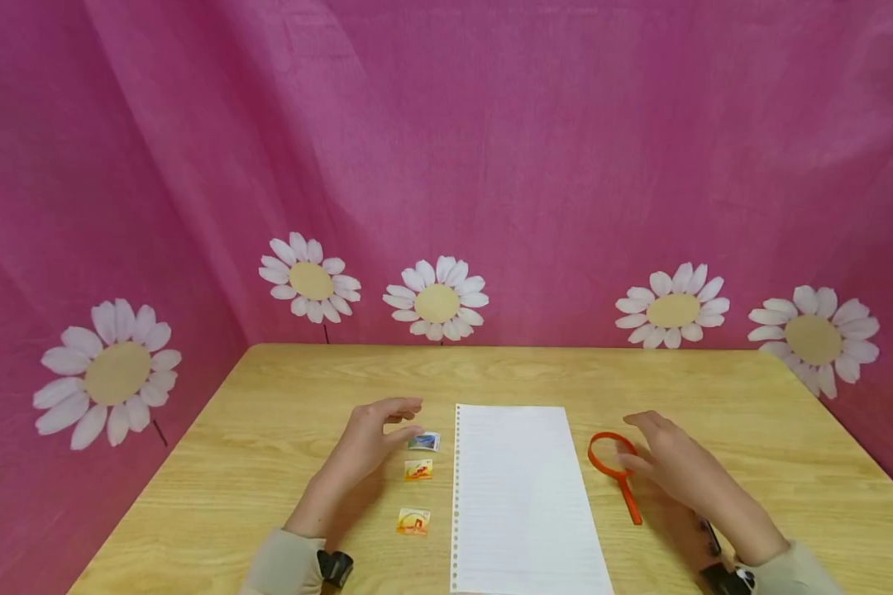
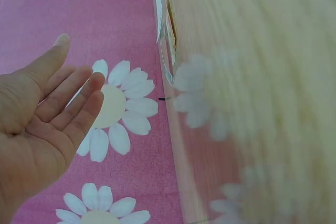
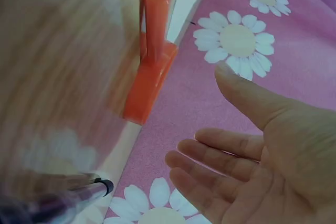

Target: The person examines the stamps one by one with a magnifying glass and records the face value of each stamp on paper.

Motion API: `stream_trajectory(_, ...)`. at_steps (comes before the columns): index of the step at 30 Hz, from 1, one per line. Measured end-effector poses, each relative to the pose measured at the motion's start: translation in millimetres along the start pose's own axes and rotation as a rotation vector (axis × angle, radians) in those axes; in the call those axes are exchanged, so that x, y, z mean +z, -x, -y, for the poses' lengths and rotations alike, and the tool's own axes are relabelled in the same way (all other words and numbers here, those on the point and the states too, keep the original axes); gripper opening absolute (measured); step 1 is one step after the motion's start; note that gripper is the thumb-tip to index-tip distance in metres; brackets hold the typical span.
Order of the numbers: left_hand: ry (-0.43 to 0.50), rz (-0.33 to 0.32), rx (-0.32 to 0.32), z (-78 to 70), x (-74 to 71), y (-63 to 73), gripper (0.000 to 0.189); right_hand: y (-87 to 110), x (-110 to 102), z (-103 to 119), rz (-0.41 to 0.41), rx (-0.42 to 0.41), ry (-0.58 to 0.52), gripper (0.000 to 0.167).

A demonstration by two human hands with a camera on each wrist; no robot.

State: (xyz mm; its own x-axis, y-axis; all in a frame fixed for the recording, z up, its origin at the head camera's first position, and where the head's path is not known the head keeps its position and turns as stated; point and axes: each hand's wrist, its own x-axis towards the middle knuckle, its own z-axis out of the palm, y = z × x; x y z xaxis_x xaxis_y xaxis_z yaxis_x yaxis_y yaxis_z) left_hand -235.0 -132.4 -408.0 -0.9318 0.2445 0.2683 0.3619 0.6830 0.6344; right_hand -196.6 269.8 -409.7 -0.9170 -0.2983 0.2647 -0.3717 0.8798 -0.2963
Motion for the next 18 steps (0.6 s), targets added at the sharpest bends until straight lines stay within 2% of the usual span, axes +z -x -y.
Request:
stream_trajectory(3,-0.003,0.012,0.011,0.4,-0.8,1.9,0.041,2.1,2,1,-0.014,-0.024,0.007,0.053)
stream_trajectory(6,-0.006,0.038,0.053,1.7,-1.5,3.9,0.036,6.4,4,3,-0.034,-0.053,0.021,0.051)
stream_trajectory(13,0.021,0.135,0.120,7.2,-3.1,10.6,0.024,19.5,12,3,-0.102,-0.127,0.042,0.034)
stream_trajectory(18,0.028,0.156,0.163,9.9,-4.5,14.4,0.019,24.5,13,3,-0.088,-0.124,0.024,0.035)
